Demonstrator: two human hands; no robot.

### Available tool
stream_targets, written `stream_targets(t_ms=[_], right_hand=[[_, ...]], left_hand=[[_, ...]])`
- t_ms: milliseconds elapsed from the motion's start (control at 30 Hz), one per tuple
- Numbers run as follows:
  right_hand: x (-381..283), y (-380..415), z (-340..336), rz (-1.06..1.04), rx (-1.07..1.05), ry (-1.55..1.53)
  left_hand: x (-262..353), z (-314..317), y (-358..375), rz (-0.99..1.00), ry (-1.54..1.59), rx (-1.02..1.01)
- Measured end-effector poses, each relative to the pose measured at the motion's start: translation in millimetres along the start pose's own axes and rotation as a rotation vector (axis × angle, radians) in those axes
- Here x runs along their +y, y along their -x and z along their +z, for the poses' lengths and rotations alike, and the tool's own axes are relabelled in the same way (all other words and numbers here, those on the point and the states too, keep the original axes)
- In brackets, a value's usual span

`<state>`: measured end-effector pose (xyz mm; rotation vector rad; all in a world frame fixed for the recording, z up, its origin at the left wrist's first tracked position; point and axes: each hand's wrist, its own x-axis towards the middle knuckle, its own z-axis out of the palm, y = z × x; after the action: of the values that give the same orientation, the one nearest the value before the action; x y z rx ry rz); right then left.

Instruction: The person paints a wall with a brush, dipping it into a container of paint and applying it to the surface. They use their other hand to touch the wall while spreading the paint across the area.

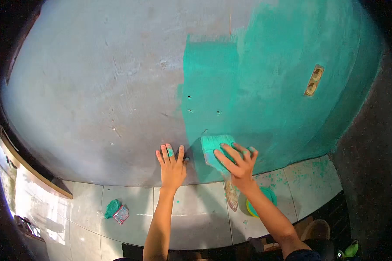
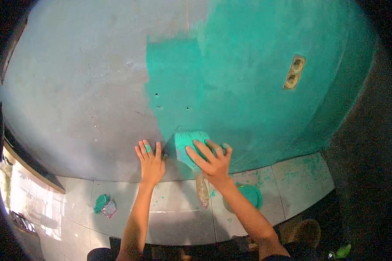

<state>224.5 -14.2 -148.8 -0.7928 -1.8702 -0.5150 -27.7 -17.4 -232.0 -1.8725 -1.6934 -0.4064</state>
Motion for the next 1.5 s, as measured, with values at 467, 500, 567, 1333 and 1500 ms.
stream_targets(t_ms=[467,500,567,1333,1500], right_hand=[[19.6,102.5,35.9,-0.12,-0.482,0.006],[19.0,82.0,29.1,-0.071,-0.369,-0.012],[12.5,55.6,22.7,-0.026,-0.169,-0.021],[-10.3,179.9,81.8,-0.032,-0.47,-0.034],[-1.3,216.5,93.1,-0.02,-0.647,-0.127]], left_hand=[[9.0,-1.0,-0.5,-0.088,0.157,0.079],[8.4,0.4,-0.2,-0.089,0.147,0.07],[10.5,3.8,0.7,-0.086,0.14,0.057],[26.2,43.8,36.0,0.007,0.055,-0.002],[24.2,47.2,44.7,0.019,0.099,-0.063]])
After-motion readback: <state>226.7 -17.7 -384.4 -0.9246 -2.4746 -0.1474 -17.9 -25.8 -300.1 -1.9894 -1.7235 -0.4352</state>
